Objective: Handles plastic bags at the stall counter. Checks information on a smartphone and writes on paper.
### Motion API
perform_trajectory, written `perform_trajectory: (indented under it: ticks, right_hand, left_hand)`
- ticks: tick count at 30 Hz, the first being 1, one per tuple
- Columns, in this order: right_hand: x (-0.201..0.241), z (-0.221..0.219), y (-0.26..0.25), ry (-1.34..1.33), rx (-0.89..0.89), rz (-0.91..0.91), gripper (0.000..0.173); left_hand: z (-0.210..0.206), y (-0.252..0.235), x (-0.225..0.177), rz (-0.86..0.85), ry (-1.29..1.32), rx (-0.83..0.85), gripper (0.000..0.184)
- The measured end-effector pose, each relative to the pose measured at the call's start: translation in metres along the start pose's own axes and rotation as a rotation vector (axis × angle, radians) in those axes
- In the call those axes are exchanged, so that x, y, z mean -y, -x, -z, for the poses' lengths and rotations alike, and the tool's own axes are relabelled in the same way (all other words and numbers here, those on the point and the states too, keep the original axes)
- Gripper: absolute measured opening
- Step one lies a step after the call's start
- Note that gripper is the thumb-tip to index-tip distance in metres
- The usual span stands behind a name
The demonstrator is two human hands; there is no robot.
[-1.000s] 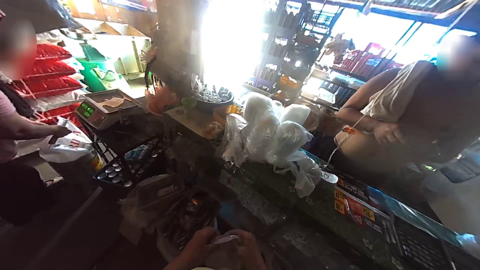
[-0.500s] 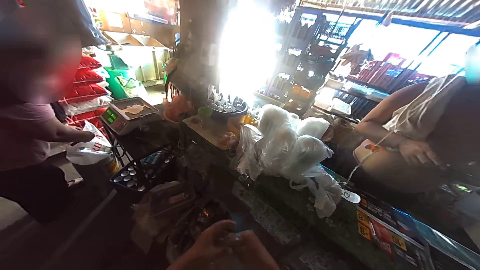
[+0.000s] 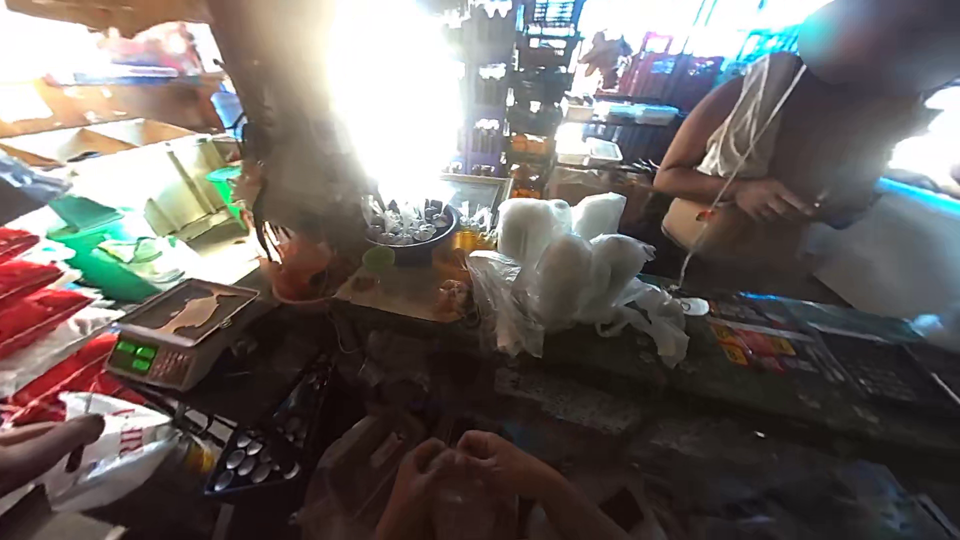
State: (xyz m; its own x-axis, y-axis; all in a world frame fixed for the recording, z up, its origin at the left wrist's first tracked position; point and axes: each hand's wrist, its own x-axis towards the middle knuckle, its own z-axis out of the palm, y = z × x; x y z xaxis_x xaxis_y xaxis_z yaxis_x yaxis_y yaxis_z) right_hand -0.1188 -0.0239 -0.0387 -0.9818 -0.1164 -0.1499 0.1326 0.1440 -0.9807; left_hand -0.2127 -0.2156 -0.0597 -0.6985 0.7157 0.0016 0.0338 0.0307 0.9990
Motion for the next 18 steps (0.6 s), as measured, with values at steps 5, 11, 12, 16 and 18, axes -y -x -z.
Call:
perform_trajectory:
  ticks: [5, 11, 12, 16, 18]
  right_hand:
    - [0.042, 0.044, -0.005, 0.292, -0.718, 0.167, 0.046]
    - [0.108, 0.184, -0.048, 0.493, -1.794, -0.112, 0.135]
    - [0.106, 0.203, -0.066, 0.439, -1.84, -0.193, 0.145]
    - [0.079, 0.241, -0.126, 0.333, -1.924, -0.384, 0.143]
    - [0.063, 0.243, -0.131, 0.339, -1.947, -0.341, 0.114]
  left_hand:
    - [0.05, -0.023, -0.013, -0.069, 0.376, -0.153, 0.014]
    - [0.071, -0.031, 0.005, -0.009, 0.315, -0.195, 0.016]
    - [0.068, -0.025, 0.008, 0.017, 0.315, -0.224, 0.016]
    - [0.06, -0.004, 0.019, 0.09, 0.326, -0.314, 0.016]
    - [0.061, 0.003, 0.031, 0.126, 0.32, -0.353, 0.014]
